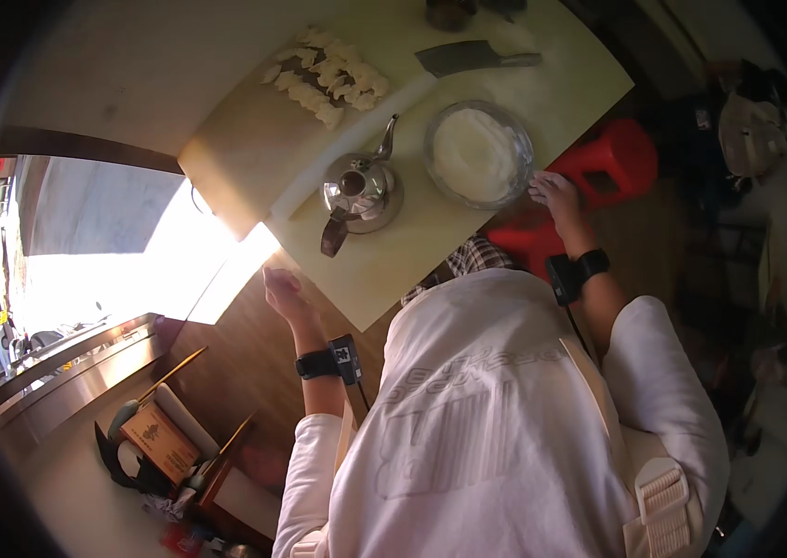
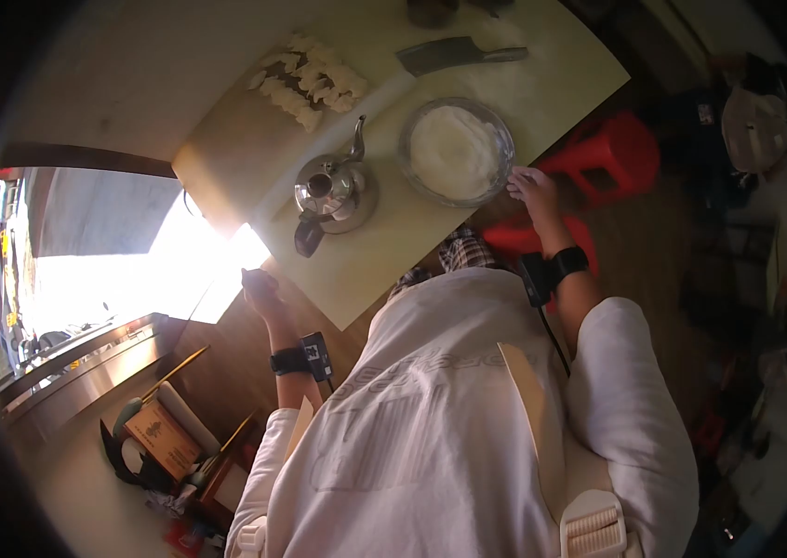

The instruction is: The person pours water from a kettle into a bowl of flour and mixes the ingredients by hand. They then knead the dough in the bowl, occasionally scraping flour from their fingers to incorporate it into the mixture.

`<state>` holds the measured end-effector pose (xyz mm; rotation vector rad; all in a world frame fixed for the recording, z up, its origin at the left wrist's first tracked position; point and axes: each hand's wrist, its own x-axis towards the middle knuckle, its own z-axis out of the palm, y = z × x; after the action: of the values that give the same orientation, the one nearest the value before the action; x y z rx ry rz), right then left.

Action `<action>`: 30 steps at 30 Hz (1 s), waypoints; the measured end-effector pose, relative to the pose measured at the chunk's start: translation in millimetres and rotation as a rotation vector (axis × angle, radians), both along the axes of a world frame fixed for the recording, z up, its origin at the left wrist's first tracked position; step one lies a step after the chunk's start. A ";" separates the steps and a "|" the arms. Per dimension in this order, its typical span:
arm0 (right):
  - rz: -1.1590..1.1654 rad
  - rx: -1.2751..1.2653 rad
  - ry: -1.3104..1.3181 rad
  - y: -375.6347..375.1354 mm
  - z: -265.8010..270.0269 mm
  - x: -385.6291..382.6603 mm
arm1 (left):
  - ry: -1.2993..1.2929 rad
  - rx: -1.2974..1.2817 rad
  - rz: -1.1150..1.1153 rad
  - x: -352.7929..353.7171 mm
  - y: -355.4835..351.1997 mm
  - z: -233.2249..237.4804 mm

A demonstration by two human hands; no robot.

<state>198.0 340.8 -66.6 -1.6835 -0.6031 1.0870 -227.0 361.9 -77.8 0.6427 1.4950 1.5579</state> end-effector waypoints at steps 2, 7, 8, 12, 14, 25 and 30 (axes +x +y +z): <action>0.039 -0.013 0.001 6.8 2.3 1.4 | 0.047 0.002 0.012 -1.6 -3.4 8.2; 0.238 0.017 0.001 41.4 -12.1 16.7 | -0.054 -0.072 0.125 -17.6 -21.5 1.9; 0.255 0.018 0.005 49.3 -16.1 21.4 | -0.112 -0.107 0.175 -15.2 -23.8 5.0; 0.403 0.027 -0.191 75.3 -24.7 32.8 | -0.256 -0.165 0.217 0.2 -34.0 9.2; 0.455 0.057 -0.255 89.7 -29.0 40.0 | -0.374 -0.148 0.187 15.6 -33.2 6.4; 0.687 0.163 -0.521 127.8 -30.9 38.6 | -0.394 -0.244 0.162 67.5 -34.7 18.4; 0.802 0.199 -0.614 141.9 -25.8 32.4 | -0.369 -0.254 0.178 74.2 -39.7 18.4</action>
<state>230.4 482.6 -92.4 -1.6144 -1.8293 0.9643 -152.8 322.2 -59.4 0.0700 1.4591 1.4867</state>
